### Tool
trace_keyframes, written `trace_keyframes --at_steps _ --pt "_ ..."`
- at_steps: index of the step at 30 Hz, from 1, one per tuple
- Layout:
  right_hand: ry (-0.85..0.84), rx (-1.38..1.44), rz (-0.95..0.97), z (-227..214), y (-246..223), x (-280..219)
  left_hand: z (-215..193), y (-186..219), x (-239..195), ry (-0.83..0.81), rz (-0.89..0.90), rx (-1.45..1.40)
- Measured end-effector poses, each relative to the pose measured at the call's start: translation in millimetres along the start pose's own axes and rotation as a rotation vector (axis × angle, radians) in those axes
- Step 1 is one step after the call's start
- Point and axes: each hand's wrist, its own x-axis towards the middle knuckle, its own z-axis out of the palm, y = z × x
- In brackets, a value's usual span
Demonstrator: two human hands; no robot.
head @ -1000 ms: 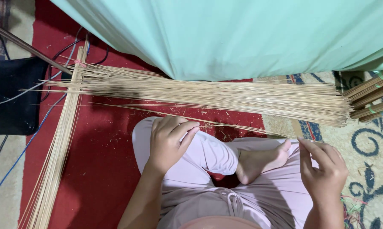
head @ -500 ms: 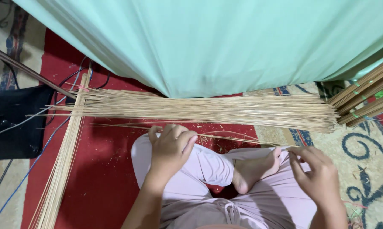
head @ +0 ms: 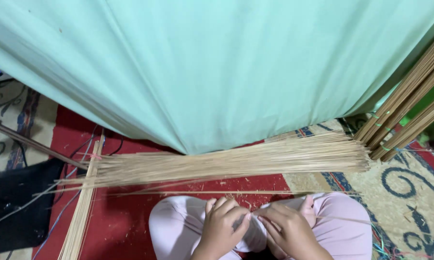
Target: Weaving and binding thin wooden sticks together to create a mat or broom structure
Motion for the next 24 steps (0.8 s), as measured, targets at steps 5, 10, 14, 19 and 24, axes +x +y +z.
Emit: trace_keyframes --at_steps 5,10,14,19,24 --pt "-0.071 0.099 0.114 16.0 25.4 -12.0 17.3 -27.5 -15.1 -0.051 -0.032 -0.042" --pt "-0.063 0.114 0.136 27.0 49.5 -6.6 24.0 -62.3 -22.7 -0.087 -0.07 -0.068" --pt "-0.103 0.038 0.231 35.4 77.8 -7.5 29.7 -84.8 -20.3 -0.103 -0.144 0.026" --pt "-0.027 -0.08 0.168 29.9 89.6 12.9 32.4 -79.0 8.3 -0.058 -0.13 0.113" --pt "-0.017 -0.131 0.229 32.6 95.3 13.2 48.2 -73.4 24.2 -0.006 -0.126 0.159"
